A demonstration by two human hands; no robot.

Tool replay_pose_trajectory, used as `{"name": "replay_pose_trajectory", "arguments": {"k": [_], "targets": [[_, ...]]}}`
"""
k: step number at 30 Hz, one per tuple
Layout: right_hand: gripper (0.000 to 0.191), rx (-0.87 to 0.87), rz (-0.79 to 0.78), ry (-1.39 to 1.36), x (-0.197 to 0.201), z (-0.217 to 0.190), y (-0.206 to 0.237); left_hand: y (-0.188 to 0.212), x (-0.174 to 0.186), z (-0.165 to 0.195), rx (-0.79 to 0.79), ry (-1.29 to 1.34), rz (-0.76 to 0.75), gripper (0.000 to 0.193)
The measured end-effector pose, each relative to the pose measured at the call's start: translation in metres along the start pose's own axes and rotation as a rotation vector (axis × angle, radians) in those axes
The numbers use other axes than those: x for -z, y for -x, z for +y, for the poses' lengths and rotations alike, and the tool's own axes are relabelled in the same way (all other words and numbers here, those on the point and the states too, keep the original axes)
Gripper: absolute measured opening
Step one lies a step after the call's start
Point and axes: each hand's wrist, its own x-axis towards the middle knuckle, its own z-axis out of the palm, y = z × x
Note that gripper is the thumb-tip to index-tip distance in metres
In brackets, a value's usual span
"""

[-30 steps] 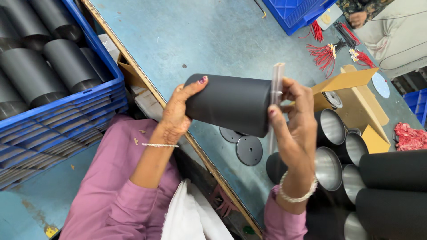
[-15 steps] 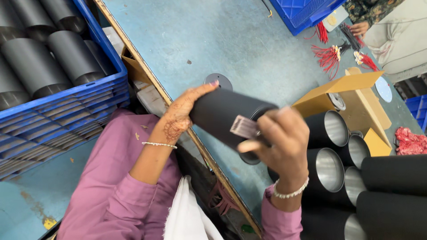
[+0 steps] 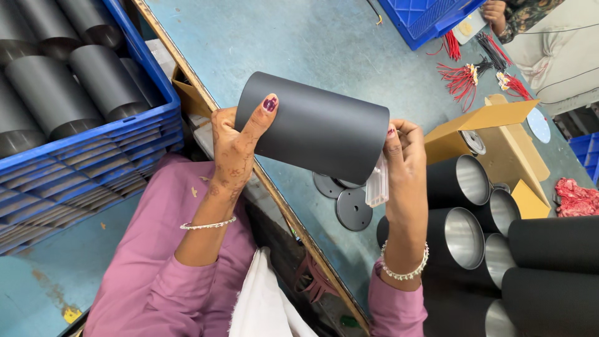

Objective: The person repeatedly picks up black cylindrical objects and circular metal discs from a table and blue crate, inserts a clear plastic rod into the cylinder, and places the assembled unit back into the crate. The process is repeated multiple times in a repetitive assembly line manner.

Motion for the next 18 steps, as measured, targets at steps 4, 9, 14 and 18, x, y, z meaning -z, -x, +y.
{"name": "replay_pose_trajectory", "arguments": {"k": [4, 9, 14, 18], "targets": [[0.044, 0.020, -0.044, -0.027, -0.001, -0.006, 0.001, 0.002, 0.001, 0.000, -0.025, -0.005, -0.034, 0.041], [0.046, 0.082, -0.002, -0.085, -0.012, -0.005, 0.002, 0.002, 0.005, 0.002, -0.097, -0.154, -0.023, 0.046], [0.044, 0.027, -0.077, -0.139, -0.013, -0.005, 0.004, 0.006, 0.008, 0.005, -0.207, -0.236, -0.102, 0.038], [0.049, 0.029, -0.056, -0.117, -0.018, -0.012, 0.004, 0.006, 0.006, 0.005, -0.199, -0.233, -0.101, 0.037]]}}
